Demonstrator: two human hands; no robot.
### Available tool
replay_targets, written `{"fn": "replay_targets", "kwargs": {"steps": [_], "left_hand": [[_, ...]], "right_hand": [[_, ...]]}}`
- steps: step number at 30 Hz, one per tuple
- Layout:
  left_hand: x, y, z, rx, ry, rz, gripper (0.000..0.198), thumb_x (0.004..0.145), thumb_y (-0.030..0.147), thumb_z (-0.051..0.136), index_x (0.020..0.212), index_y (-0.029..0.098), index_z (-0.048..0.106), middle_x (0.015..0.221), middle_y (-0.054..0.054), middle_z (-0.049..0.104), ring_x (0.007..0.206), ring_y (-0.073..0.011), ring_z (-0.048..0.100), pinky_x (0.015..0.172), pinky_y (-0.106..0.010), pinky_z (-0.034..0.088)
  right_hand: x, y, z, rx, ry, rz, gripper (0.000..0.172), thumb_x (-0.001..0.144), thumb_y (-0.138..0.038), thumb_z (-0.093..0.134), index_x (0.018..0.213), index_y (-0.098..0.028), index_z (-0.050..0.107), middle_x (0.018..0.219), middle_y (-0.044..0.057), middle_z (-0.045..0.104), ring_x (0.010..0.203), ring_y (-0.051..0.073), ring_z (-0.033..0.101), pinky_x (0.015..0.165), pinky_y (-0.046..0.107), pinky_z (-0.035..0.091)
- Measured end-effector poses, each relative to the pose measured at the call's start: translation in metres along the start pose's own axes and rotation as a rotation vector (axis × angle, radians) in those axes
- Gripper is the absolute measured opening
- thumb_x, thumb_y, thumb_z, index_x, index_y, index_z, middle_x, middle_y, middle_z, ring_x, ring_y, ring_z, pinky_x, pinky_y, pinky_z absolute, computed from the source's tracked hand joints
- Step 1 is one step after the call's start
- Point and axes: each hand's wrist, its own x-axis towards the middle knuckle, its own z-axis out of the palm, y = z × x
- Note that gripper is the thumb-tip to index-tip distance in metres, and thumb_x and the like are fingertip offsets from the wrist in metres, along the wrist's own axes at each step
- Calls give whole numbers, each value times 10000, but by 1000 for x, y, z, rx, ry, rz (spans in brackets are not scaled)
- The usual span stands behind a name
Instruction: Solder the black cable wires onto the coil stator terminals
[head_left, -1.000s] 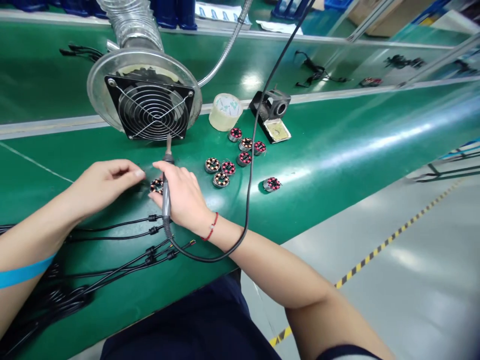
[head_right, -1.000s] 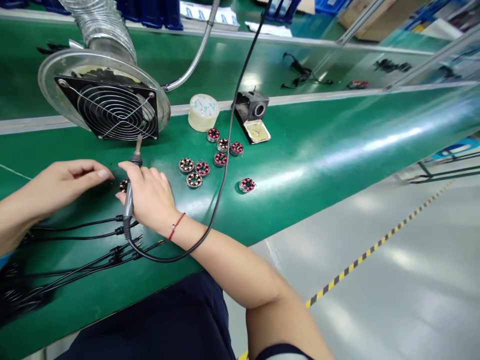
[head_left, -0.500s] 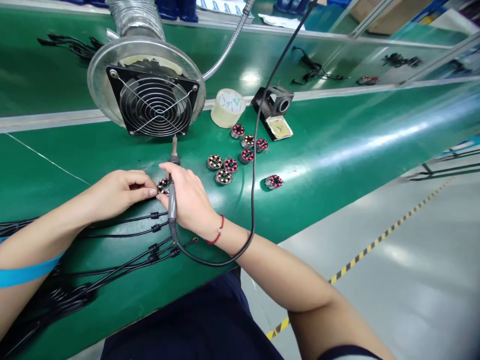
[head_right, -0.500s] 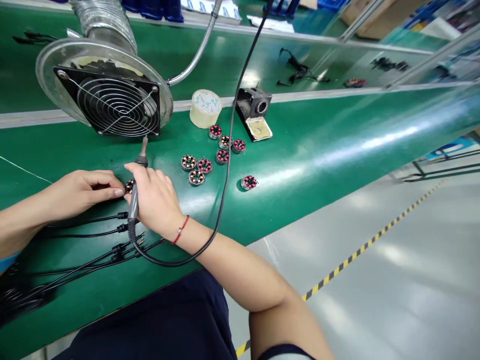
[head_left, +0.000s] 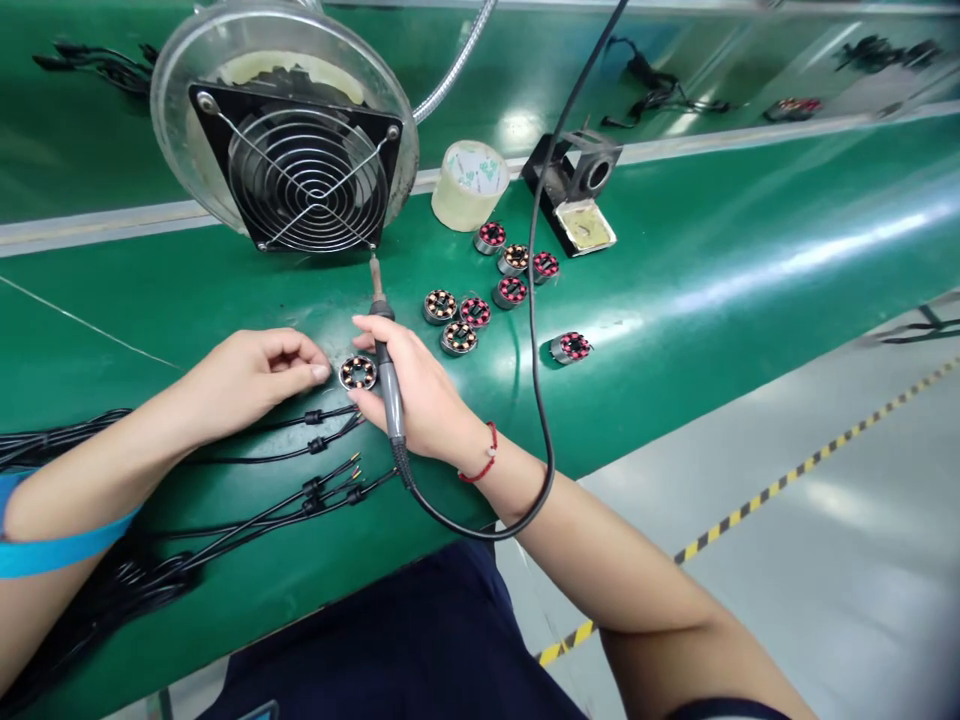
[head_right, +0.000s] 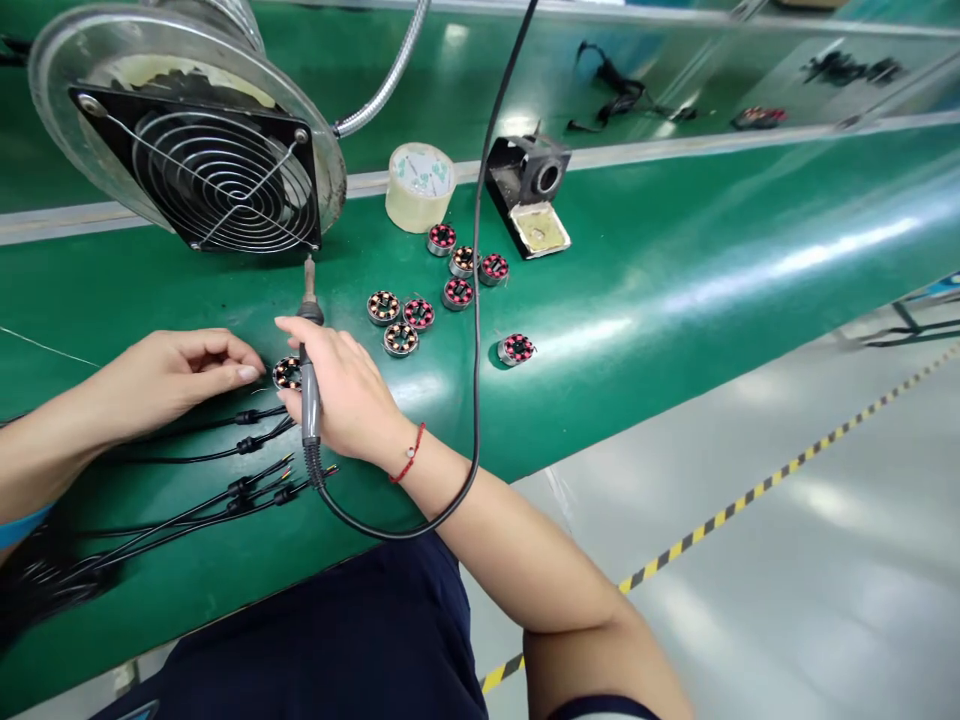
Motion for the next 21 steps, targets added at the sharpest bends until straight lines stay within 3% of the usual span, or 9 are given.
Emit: {"fn": "replay_targets", "kwargs": {"steps": [5,8,10,13,15,18,21], "left_hand": [[-2,-3,0,107,9,198,289,841,455,613,828,211,767,861,-54,697,831,-214,624,823,-354,489],[-5,-4,-4,216,12,343,309,892,408,546,853,219,787,841,-51,677,788,-189,612,778,-333,476],[-6,-3,-6,282,95,382,342,917,412,516,873,218,795,854,-51,668,776,-177,603,756,-322,460],[-6,2,-5,264,338,271,340,911,453,557,901,197,781,885,-43,674,822,-181,592,804,-312,452],[-4,8,-3,138,393,106,348,865,488,589,925,190,757,901,-33,699,828,-184,585,812,-305,457],[0,15,1,-42,210,-76,395,808,543,590,914,192,736,893,-31,729,818,-192,590,801,-313,461],[3,18,6,-75,58,-138,390,766,561,618,819,190,727,842,-41,719,806,-197,575,790,-326,450]], "right_hand": [[1,0,0,-38,4,21,566,915,-172,596,1461,-198,447,1280,103,678,1200,259,631,1096,470,494],[1,-1,1,-33,1,32,569,920,-180,594,1467,-214,441,1282,88,679,1187,258,632,1089,467,498],[1,-1,0,-25,-10,38,574,924,-178,596,1473,-210,433,1292,85,676,1192,254,629,1093,459,498],[1,-2,-2,-18,-19,36,581,927,-172,604,1479,-198,426,1300,85,674,1193,248,627,1108,453,493],[0,-2,-3,-16,-18,34,585,927,-169,605,1481,-211,423,1310,78,672,1196,245,626,1113,457,492],[0,-4,-4,-22,-25,33,588,923,-165,599,1483,-211,426,1344,87,665,1215,254,618,1103,469,497],[1,-4,-3,-34,-32,24,600,918,-160,607,1488,-193,423,1352,98,665,1198,259,618,1089,473,501]]}}
